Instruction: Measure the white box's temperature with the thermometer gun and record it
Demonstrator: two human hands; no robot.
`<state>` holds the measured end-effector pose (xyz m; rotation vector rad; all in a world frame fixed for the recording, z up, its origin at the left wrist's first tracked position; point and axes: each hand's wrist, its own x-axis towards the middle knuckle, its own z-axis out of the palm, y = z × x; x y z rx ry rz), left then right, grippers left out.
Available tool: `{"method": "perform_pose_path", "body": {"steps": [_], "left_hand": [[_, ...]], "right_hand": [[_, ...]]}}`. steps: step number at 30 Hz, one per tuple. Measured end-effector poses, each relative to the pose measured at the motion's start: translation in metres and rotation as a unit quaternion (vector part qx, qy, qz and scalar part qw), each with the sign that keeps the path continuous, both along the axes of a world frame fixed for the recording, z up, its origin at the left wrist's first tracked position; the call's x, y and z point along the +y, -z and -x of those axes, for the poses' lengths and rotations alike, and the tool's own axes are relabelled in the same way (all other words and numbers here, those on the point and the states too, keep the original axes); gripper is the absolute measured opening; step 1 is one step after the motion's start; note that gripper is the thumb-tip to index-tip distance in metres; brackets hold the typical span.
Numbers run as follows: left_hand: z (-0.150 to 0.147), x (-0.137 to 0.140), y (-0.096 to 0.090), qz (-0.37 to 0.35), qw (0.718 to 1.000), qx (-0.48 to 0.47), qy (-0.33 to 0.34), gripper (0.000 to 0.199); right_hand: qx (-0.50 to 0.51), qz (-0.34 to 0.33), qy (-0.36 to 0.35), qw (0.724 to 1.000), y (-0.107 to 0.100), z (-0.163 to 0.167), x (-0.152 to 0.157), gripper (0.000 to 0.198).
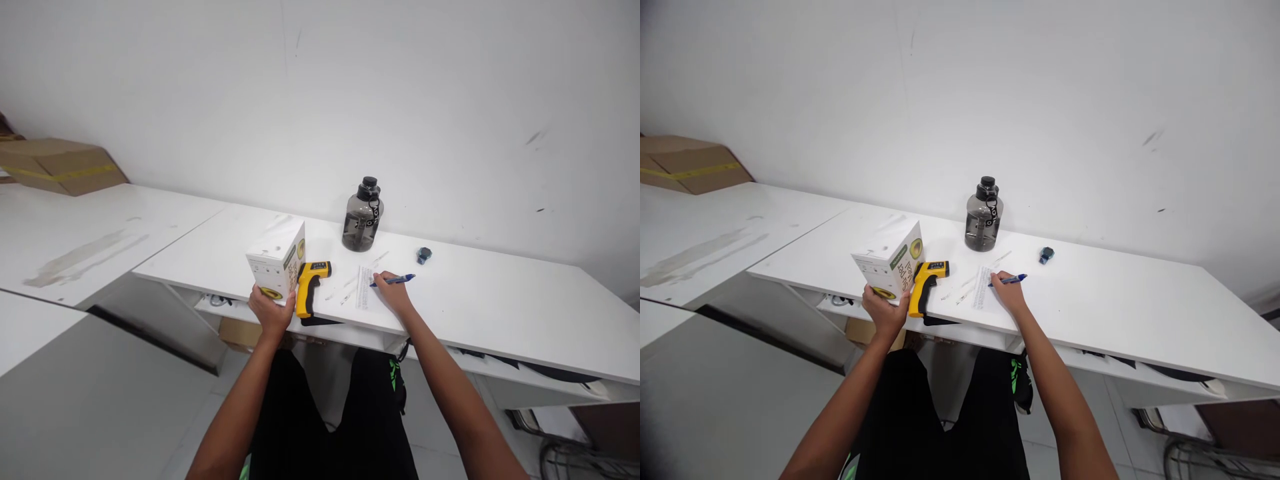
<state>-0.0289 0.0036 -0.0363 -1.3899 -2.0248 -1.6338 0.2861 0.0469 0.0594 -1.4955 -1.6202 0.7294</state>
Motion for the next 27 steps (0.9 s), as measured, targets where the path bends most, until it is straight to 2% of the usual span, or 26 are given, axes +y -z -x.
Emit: {"method": "perform_pose_path", "body": {"steps": [9,27], "left_hand": [[-0.0001,0.0001,-0.0001,-0.003,1.0,0.007,-0.001,0.096],[0.0004,-0.0006,-0.0014,-0.002,1.0,0.021,-0.008,0.095]], "right_hand": [[0.01,0.012,-0.008,1.0,0.0003,-0.0007,-0.0007,0.034],[0.022,-0.014,0.009,1.0,0.0035,-0.0013,0.0029,0.036]]}}
